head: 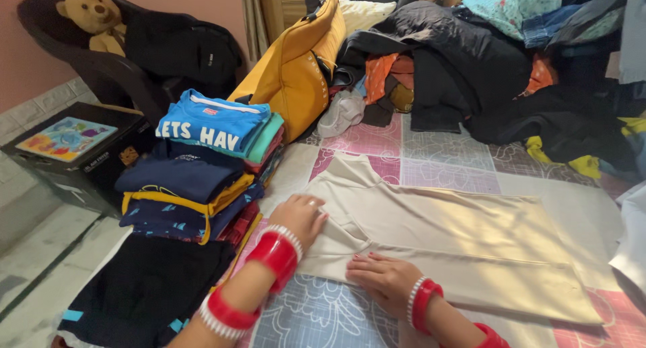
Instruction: The person picks up a shirt and a t-shirt one by one, spreads them out on a bed, and folds each garment into a small rectangle by folding the sleeves and sides inward.
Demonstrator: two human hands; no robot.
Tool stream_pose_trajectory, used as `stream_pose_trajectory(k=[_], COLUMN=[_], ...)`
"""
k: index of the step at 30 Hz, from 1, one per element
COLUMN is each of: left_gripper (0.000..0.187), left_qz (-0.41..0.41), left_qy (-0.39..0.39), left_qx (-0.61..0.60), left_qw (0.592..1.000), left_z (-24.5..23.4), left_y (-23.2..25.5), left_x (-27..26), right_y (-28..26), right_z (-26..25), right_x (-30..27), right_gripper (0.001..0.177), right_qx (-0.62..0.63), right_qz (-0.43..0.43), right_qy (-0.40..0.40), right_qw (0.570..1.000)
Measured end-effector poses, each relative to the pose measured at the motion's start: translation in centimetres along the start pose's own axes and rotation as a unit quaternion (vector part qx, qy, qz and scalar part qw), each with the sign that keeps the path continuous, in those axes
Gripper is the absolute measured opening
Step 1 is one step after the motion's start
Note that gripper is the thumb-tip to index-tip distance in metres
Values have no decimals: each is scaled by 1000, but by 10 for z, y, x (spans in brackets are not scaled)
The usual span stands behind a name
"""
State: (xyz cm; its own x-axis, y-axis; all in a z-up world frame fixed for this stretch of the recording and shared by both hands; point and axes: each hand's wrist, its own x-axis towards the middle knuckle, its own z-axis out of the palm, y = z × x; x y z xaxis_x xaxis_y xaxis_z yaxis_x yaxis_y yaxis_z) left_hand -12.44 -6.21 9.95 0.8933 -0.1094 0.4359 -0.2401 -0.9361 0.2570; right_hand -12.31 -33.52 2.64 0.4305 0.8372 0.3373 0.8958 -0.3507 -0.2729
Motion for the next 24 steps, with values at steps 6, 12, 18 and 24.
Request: stream_pose_trajectory(k=[6, 12, 18, 24], left_gripper=[40, 60, 50, 47], left_qz=[102, 116, 141, 78], left_qy=[-197, -373, -359, -242], left_qx=[94, 164, 48, 35], left_qw=[971, 906, 921, 967], left_z=[52, 77, 96, 56], left_y=[-4, -23, -59, -20], left_x=[54, 83, 110, 114], right_y=[-7, -11, -14, -18], right_z=[-1, -3, -9, -11], right_x=[8, 8, 6, 9], right_gripper=[49, 49, 49, 53], right_qx=[-26, -4, 0, 3], right_qz=[-81, -47, -52, -53], right_qy=[-18, -66, -60, -79], right_qw=[996, 997, 997, 995])
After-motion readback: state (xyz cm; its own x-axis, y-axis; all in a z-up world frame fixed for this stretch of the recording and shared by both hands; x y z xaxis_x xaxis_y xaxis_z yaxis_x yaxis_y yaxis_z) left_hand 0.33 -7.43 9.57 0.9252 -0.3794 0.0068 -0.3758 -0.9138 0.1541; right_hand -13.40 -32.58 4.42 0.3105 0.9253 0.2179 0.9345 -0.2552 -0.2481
